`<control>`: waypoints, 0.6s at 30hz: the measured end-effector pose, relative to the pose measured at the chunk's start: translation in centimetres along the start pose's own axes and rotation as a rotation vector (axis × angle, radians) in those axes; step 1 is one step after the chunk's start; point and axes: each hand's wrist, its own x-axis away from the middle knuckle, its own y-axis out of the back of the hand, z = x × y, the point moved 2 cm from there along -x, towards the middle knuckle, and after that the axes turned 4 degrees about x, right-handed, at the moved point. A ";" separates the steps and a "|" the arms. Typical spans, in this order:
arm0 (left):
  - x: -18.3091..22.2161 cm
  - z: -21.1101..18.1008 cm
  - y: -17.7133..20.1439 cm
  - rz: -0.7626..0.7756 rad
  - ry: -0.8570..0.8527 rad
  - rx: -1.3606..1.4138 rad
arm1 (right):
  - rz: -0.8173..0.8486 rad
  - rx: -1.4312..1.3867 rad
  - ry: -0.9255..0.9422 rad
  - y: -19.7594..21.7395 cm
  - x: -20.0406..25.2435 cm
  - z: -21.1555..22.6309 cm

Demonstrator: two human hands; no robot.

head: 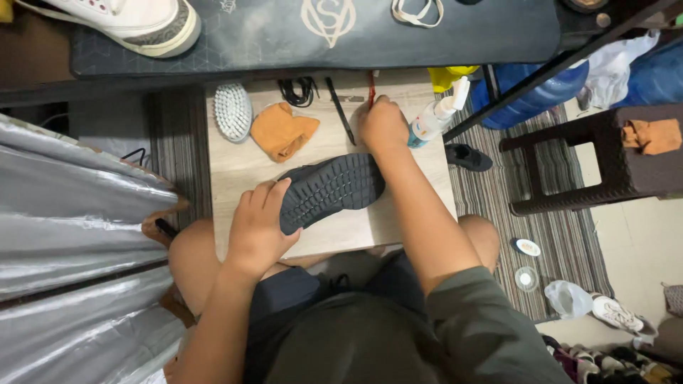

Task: Repairing the sole of a shoe by cleaning it with a cloth and applying sealant with a toothbrush and detailing tool

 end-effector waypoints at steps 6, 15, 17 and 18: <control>0.2 -0.6 0.5 0.013 0.056 -0.031 | 0.001 0.048 -0.016 1.8 1.9 2.0; 0.0 -0.4 -0.3 -0.063 0.048 0.060 | -0.029 -0.171 0.135 13.5 19.9 1.6; -0.8 -1.0 0.2 -0.062 0.074 0.101 | 0.009 -0.296 0.139 13.3 22.6 0.7; -1.1 -1.4 0.5 -0.061 0.099 0.143 | 0.046 -0.421 0.143 13.2 23.9 0.3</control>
